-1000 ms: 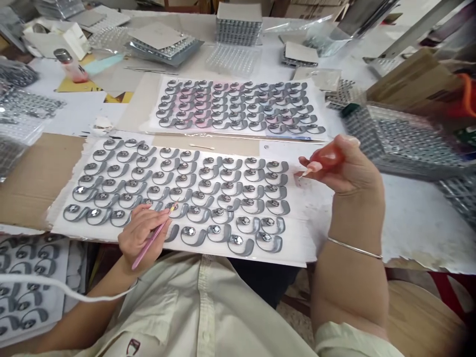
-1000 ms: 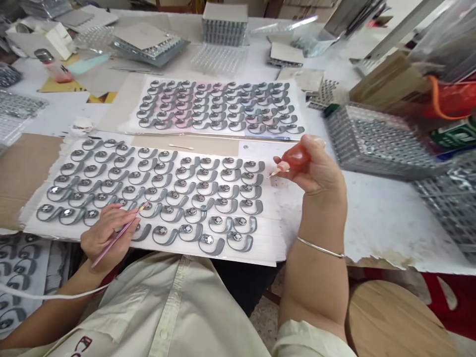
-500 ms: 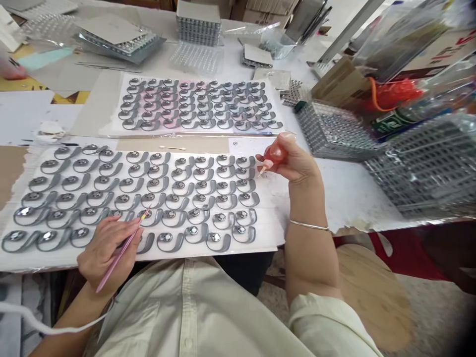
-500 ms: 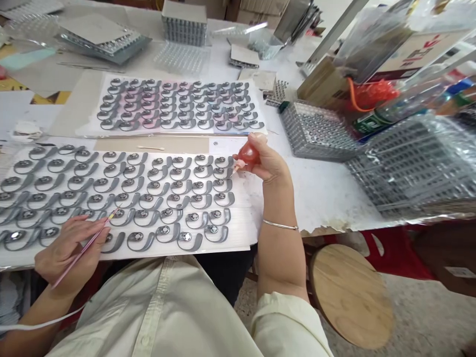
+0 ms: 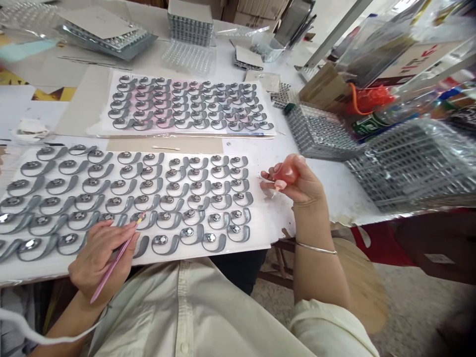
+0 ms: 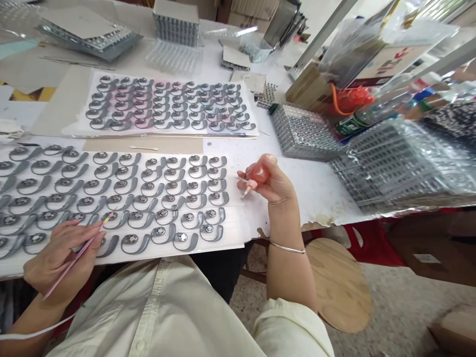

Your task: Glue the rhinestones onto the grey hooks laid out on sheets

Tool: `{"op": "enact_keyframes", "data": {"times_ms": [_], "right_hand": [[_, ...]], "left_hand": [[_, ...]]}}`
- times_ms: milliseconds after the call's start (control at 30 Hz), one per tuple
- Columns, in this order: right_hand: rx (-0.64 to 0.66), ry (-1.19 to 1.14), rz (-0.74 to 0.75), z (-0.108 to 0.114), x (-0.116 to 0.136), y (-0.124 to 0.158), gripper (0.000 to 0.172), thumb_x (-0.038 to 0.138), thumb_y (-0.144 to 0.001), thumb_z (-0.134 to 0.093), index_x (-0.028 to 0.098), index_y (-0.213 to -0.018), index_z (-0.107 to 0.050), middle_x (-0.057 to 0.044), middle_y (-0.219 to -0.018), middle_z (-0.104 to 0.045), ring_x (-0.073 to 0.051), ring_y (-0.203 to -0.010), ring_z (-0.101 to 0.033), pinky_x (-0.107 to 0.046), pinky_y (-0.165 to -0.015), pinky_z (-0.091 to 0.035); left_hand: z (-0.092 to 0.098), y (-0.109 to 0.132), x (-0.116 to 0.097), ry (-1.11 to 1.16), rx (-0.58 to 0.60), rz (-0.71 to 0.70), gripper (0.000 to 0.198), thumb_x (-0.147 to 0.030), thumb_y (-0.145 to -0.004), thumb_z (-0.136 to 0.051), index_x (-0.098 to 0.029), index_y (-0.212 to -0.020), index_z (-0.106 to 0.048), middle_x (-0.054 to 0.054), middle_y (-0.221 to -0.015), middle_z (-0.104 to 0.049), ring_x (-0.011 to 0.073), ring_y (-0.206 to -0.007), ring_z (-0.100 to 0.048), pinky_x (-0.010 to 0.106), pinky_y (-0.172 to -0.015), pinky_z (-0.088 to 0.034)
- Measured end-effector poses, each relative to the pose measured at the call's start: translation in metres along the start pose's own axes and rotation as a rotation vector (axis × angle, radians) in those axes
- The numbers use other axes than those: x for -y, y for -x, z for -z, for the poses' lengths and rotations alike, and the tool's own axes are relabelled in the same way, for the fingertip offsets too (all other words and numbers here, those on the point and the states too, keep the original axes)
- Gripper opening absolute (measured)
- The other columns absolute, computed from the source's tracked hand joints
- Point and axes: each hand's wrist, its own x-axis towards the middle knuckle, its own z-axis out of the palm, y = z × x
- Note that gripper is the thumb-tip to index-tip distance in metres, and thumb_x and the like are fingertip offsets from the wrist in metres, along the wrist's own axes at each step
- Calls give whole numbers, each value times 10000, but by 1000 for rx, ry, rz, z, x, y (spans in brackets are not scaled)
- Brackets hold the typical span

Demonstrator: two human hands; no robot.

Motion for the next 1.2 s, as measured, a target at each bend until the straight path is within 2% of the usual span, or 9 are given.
{"op": "enact_keyframes", "data": {"times_ms": [167,333,567,667,800,900,933,1033,1200], "right_hand": [[39,-39,57,1,-4,4,413,554,-618,-817,222,-594,-572,14,-684,-671,-238,-806,-677,-470,-674,-609],[26,-95,22,0,-5,1,416,560,-595,-823,223,-636,-583,13,-678,-666,-224,-791,-673,-468,-683,-613],[35,-122,11,-43,-14,-8,439,492,-523,-879,217,-592,-544,15,-601,-621,-223,-708,-665,-564,-754,-597],[-25,-22,110,-45,-9,-8,438,494,-511,-874,217,-556,-537,1,-595,-618,-240,-676,-673,-549,-704,-606],[-243,123,333,-26,9,12,497,604,-471,-819,207,-451,-521,-18,-532,-589,-217,-566,-640,-486,-639,-613],[-326,143,502,-25,18,41,472,602,-604,-753,229,-426,-524,-16,-496,-563,-178,-600,-617,-433,-719,-599],[-278,133,462,-30,17,50,418,583,-647,-759,254,-476,-565,-12,-566,-608,-180,-692,-639,-428,-819,-581],[-165,12,386,-57,4,67,373,633,-658,-747,304,-544,-612,-8,-666,-644,-212,-782,-651,-459,-873,-577],[-47,-217,112,-104,-37,62,337,586,-666,-764,282,-632,-623,23,-719,-642,-229,-769,-665,-592,-828,-595]], "left_hand": [[1,0,1,5,-34,-22,306,-66,-719,-800,-209,-972,-704,38,-911,-760,182,-726,-707,412,-884,-551],[2,0,6,-31,-51,-27,293,-71,-703,-811,-193,-946,-704,43,-894,-761,187,-733,-716,409,-893,-556],[2,-9,-1,-82,-49,-77,227,-73,-751,-762,-178,-930,-669,50,-871,-766,192,-724,-724,390,-854,-563],[3,-13,-5,-115,-20,-92,227,-76,-761,-750,-185,-936,-655,47,-869,-768,190,-723,-725,384,-847,-555],[6,-18,-8,-113,50,-84,219,-78,-771,-736,-189,-941,-654,40,-876,-771,184,-722,-726,376,-838,-553],[9,-21,-9,-9,51,-3,191,-95,-787,-731,-199,-936,-673,25,-869,-770,179,-712,-725,372,-825,-574],[9,-21,-8,30,40,38,182,-100,-786,-736,-201,-927,-683,20,-864,-769,177,-710,-723,369,-817,-583],[15,-19,-7,103,24,244,133,-145,-786,-753,-212,-895,-717,10,-868,-767,184,-759,-726,348,-790,-616],[35,-17,-6,200,-53,625,138,-268,-771,-785,-214,-893,-752,13,-853,-769,192,-695,-730,289,-624,-640]]}}
